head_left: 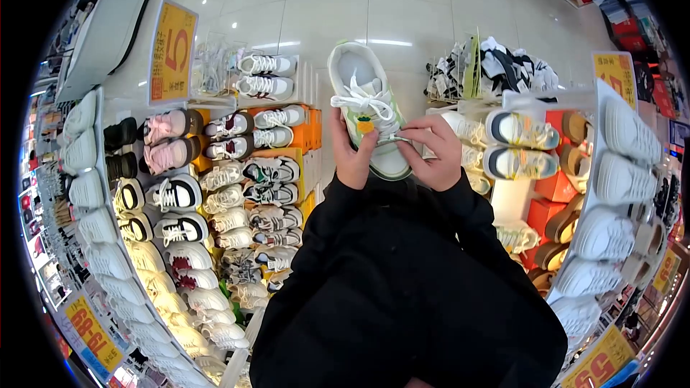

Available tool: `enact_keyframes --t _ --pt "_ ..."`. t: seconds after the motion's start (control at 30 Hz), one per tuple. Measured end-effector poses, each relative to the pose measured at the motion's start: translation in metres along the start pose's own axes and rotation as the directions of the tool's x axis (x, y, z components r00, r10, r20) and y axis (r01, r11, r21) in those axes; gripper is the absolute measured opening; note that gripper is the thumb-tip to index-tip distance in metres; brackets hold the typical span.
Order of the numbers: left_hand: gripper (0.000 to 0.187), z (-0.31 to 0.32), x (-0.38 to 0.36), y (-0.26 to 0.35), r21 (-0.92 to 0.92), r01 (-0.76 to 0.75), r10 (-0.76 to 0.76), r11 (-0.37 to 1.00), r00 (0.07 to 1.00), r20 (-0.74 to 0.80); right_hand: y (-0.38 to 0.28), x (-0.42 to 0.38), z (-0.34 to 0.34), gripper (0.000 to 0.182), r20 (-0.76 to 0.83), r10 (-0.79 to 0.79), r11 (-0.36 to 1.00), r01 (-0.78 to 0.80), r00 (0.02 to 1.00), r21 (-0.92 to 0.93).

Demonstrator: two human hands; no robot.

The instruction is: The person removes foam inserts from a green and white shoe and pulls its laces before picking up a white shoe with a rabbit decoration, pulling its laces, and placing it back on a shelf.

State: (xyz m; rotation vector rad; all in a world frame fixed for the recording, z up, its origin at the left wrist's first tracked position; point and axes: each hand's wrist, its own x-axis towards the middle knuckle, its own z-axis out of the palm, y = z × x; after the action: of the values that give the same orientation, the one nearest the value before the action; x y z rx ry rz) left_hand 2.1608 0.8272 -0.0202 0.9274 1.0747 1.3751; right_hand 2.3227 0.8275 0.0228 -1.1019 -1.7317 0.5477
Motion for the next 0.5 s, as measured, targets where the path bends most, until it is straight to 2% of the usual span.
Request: enact_keyframes --t 0.07,0.17,0.2,0.23,0.3,0.33,0.37,0.43,0.5 --pt "0.079 0.001 0.038 -0.002 0.002 0.014 -0.014 1.0 1.0 0.002 0.02 0.028 0.005 0.016 0.05 0.116 0.987 -0.12 0.992 0.107" --pt "0.083 -0.009 0.099 -0.032 0.023 0.04 -0.042 0.999 0.996 0.08 0.042 0.077 0.022 0.018 -0.01 0.251 0.965 -0.25 0.968 0.076" --pt "0.088 -0.01 0.123 -0.034 0.105 0.036 -0.047 0.994 0.993 0.109 0.052 0.092 0.03 0.025 -0.023 0.279 0.959 -0.278 0.96 0.053" --pt "0.089 -0.013 0.146 -0.035 0.255 -0.058 0.023 0.965 0.99 0.141 0.062 0.11 0.038 0.027 -0.028 0.218 0.976 -0.218 0.976 -0.011" --pt "0.091 -0.014 0.188 -0.027 0.515 -0.245 0.149 0.822 0.964 0.222 0.077 0.15 0.053 0.031 -0.012 0.094 0.985 -0.095 0.995 -0.141" --pt "0.094 -0.013 0.209 -0.02 0.506 -0.257 0.156 0.823 0.96 0.235 0.079 0.165 0.06 0.036 -0.032 0.104 0.972 -0.108 0.994 -0.21" --pt "0.095 -0.011 0.235 -0.013 0.493 -0.268 0.167 0.828 0.957 0.239 0.087 0.179 0.069 0.03 -0.077 0.133 0.968 -0.146 0.988 -0.206" --pt "0.095 -0.011 0.264 -0.004 0.482 -0.245 0.143 0.841 0.96 0.239 0.091 0.212 0.079 0.022 -0.174 0.081 0.977 -0.113 0.981 -0.182" --pt "0.094 -0.011 0.293 0.009 0.52 -0.265 0.159 0.812 0.958 0.239 0.098 0.234 0.082 0.018 -0.16 0.138 0.977 -0.161 0.977 -0.142"
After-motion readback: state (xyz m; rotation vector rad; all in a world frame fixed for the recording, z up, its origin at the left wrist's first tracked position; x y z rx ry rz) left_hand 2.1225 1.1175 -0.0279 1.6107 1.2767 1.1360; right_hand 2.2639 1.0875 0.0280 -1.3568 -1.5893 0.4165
